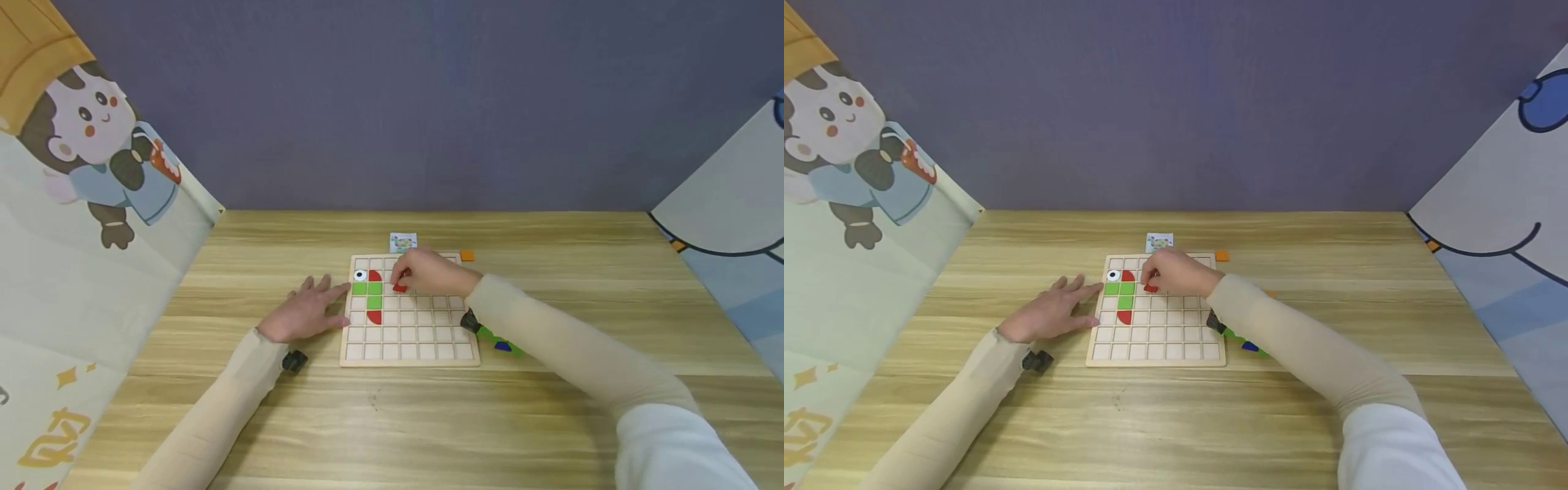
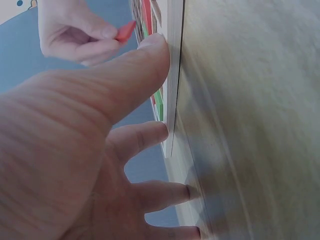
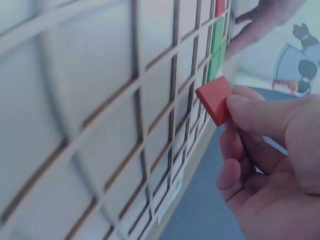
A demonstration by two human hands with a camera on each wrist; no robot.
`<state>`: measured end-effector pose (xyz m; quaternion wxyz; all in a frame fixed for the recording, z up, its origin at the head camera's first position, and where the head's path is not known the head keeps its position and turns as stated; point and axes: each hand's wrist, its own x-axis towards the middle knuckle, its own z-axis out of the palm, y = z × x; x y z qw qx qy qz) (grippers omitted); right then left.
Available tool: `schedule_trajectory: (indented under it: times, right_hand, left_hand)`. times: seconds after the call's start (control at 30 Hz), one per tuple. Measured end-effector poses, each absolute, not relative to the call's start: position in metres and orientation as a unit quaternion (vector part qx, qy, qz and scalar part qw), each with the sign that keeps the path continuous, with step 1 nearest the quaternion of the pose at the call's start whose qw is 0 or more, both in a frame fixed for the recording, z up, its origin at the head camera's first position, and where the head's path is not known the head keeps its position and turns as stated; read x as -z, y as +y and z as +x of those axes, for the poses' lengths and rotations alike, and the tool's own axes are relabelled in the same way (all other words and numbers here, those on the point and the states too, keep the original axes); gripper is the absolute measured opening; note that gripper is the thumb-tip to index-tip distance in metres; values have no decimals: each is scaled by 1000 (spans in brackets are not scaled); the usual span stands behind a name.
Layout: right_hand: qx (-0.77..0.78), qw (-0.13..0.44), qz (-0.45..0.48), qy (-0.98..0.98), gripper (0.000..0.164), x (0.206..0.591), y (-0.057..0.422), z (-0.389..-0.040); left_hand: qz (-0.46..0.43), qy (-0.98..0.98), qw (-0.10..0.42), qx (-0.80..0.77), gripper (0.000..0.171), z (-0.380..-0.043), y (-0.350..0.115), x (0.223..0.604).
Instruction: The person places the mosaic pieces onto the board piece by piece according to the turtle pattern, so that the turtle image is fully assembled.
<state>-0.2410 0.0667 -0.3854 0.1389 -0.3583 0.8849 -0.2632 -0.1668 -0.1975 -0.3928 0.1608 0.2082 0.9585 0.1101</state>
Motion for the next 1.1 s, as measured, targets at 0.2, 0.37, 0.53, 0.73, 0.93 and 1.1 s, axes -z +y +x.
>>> schedule_trajectory:
  times: [0.2, 0.37, 0.53, 0.73, 0.93, 1.1]
  right_hand:
    - [268, 156, -366, 877, 13, 392, 49, -245]
    - [271, 153, -366, 877, 13, 396, 49, -248]
    - [276, 149, -363, 877, 14, 396, 54, -247]
    - [270, 129, -373, 878, 12, 399, 52, -247]
    - [255, 116, -387, 878, 15, 402, 52, -248]
    - [244, 125, -393, 877, 20, 398, 57, -245]
  left_hand:
    - [210, 958, 159, -110, 73, -167, -197, 393]
    - [211, 958, 159, -113, 73, -167, -196, 392]
    - [209, 958, 159, -112, 73, -168, -197, 394]
    - [208, 959, 159, -112, 73, -168, -198, 394]
    - [210, 958, 159, -111, 73, -168, -198, 394]
    - [213, 959, 156, -106, 73, -168, -198, 394]
